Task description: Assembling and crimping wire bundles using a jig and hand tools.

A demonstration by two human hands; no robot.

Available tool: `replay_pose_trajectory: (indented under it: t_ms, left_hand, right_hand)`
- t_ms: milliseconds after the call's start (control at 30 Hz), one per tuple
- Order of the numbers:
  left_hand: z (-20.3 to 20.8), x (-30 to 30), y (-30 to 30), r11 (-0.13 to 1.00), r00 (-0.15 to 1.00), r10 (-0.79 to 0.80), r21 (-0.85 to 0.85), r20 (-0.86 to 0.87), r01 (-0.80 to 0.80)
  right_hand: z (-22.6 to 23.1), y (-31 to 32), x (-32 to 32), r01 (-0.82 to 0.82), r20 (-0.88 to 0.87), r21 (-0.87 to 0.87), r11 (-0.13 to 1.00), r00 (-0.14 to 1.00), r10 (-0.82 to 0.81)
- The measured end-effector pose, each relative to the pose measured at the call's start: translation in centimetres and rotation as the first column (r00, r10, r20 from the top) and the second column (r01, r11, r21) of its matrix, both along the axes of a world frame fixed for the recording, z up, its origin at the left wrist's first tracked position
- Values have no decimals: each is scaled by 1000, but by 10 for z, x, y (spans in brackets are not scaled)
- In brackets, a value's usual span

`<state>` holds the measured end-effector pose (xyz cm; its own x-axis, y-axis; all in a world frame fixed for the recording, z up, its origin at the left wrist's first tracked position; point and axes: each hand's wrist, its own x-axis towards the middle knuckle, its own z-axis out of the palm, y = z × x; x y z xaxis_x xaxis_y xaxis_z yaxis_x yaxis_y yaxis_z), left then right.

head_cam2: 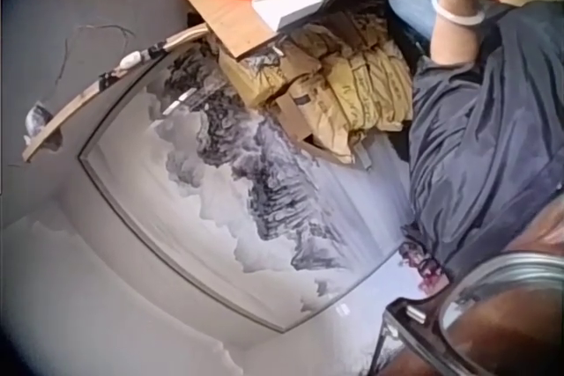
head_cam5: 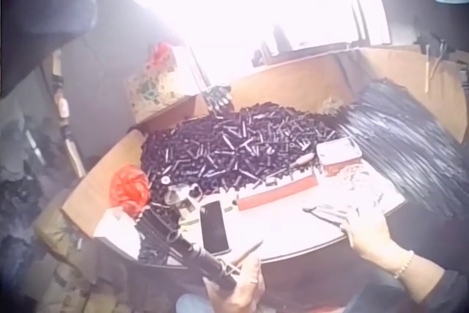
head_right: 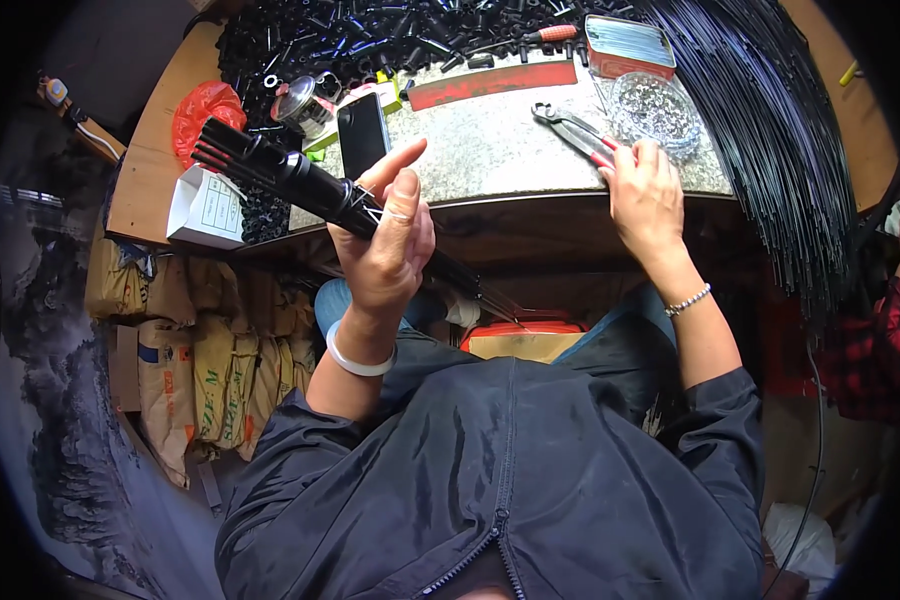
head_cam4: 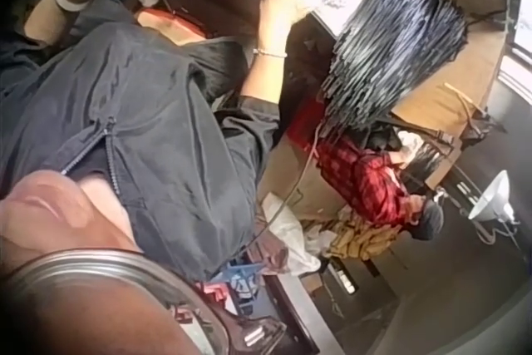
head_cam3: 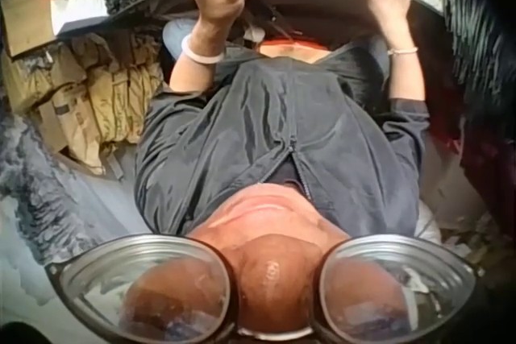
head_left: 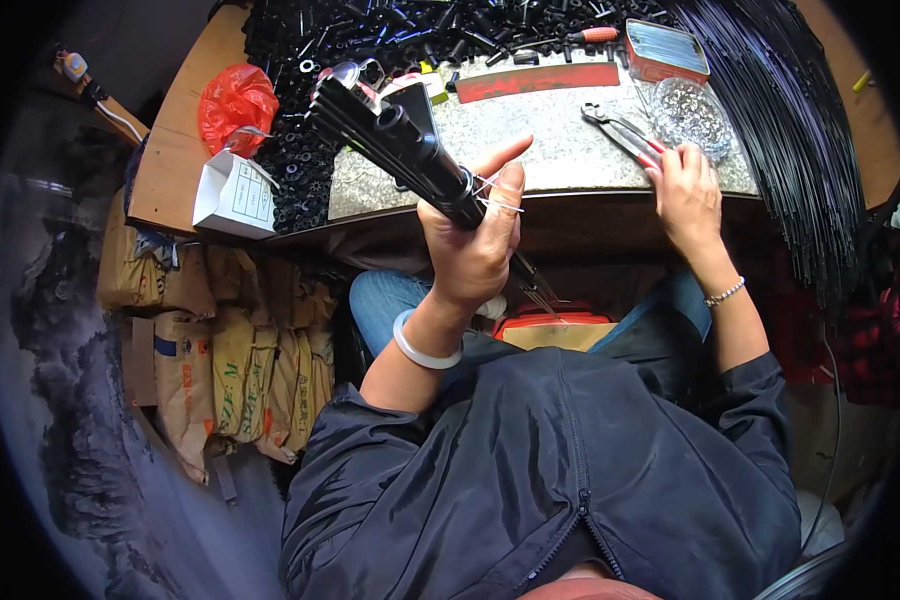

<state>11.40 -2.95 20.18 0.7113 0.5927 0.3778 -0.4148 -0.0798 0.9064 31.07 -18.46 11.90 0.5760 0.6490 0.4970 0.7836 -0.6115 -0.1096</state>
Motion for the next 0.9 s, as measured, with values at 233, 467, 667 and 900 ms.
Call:
replay_pose_trajectory:
  t_ms: [233,467,667,900]
  left_hand:
    - [-12,6,12,993,992,116,23,-46,-115]
    - [-19,16,11,982,974,181,-27,-138,-186]
    - [-17,15,6,987,982,151,-33,-114,-155]
    - [-11,9,3,992,987,123,3,-106,-123]
  right_hand:
    - [82,-37,-53,-448,-288,393,803,769,570]
    - [122,-40,-83,-432,146,56,900,896,420]
    - [123,-42,-88,-401,178,-28,916,899,399]
    - [119,-44,-90,-467,225,-4,884,861,456]
